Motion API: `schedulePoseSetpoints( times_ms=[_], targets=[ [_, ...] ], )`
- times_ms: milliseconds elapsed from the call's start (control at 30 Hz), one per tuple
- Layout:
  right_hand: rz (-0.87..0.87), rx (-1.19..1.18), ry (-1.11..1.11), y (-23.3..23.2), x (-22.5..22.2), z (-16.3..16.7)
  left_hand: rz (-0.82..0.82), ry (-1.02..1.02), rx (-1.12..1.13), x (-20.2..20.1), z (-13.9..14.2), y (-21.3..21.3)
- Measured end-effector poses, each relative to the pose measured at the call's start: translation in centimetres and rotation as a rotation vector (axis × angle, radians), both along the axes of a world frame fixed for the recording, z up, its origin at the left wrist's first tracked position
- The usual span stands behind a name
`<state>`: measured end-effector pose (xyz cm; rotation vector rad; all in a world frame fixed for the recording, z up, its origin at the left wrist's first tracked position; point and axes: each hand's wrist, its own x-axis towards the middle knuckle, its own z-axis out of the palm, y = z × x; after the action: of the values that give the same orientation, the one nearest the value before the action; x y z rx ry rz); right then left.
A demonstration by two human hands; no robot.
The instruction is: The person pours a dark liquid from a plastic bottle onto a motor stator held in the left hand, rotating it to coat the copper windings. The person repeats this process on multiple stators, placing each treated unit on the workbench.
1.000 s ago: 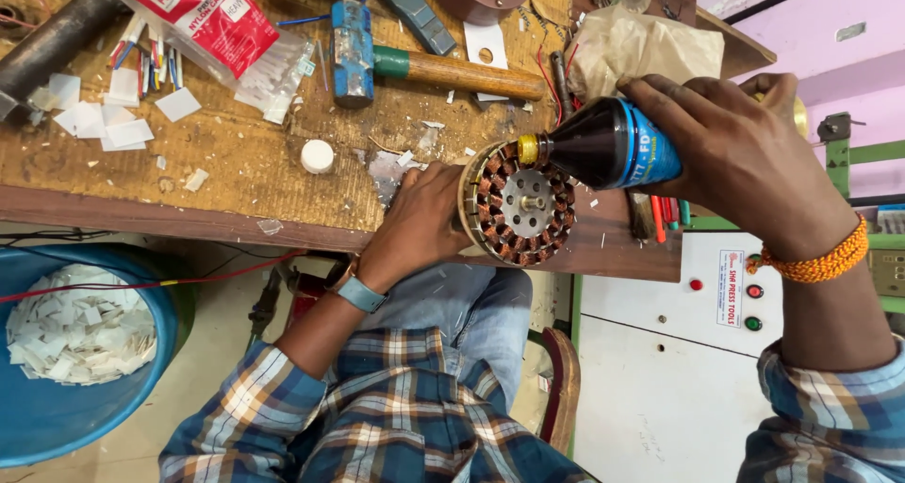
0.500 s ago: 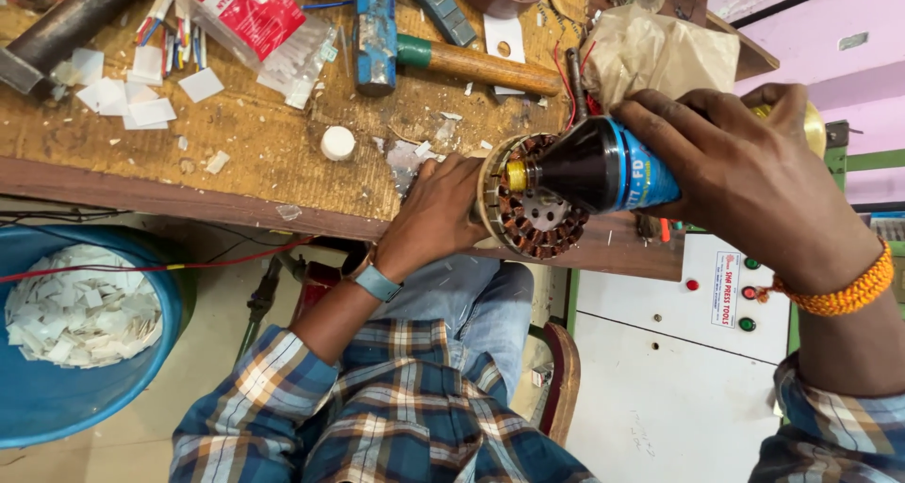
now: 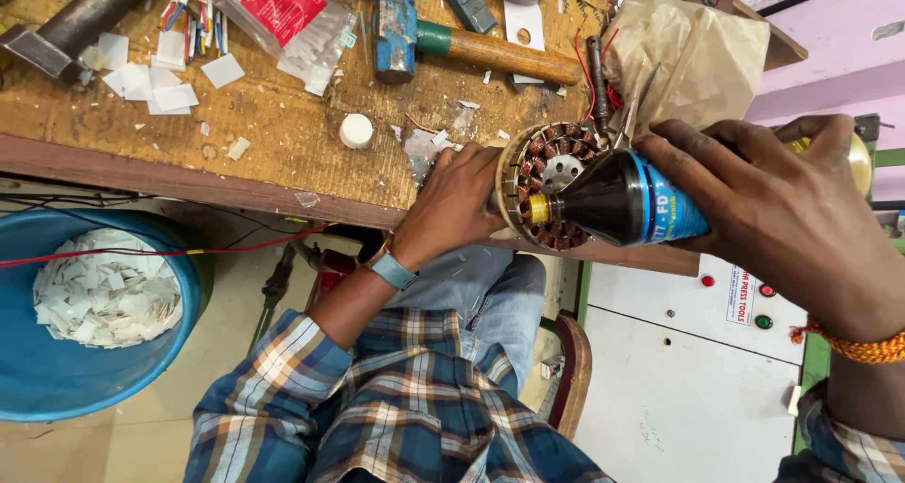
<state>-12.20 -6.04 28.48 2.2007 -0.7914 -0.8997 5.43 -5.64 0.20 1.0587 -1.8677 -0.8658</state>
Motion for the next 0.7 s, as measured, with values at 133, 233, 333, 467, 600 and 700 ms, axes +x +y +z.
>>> schedulePoseSetpoints(
  times_ms=[133, 233, 333, 467, 600, 700],
  targets=[
    [-0.019, -0.004, -0.008, 0.7, -0.6, 0.0, 0.009, 0.0, 0.003, 0.0, 0.1, 0.2],
    [-0.016, 0.005, -0.018, 1.0, -1.2, -0.2, 0.018, 0.03, -0.004, 0.0, 0.2, 0.3],
    [-0.057, 0.04, -0.023, 1.6, -1.9, -0.3, 0.003, 0.006, 0.027, -0.1, 0.3, 0.3],
    [-0.041, 0.087, -0.155, 2.1, -3.2, -0.4, 0.007, 0.011, 0.029, -0.1, 0.3, 0.4],
    [-0.172, 0.109, -0.1, 2.6, -4.9, -0.8, 0.011, -0.018, 0.052, -0.4, 0.2, 0.3],
    [-0.205, 0.133, -0.168, 3.0, -6.3, -1.0, 0.028, -0.002, 0.005, -0.6, 0.1, 0.4]
  ],
)
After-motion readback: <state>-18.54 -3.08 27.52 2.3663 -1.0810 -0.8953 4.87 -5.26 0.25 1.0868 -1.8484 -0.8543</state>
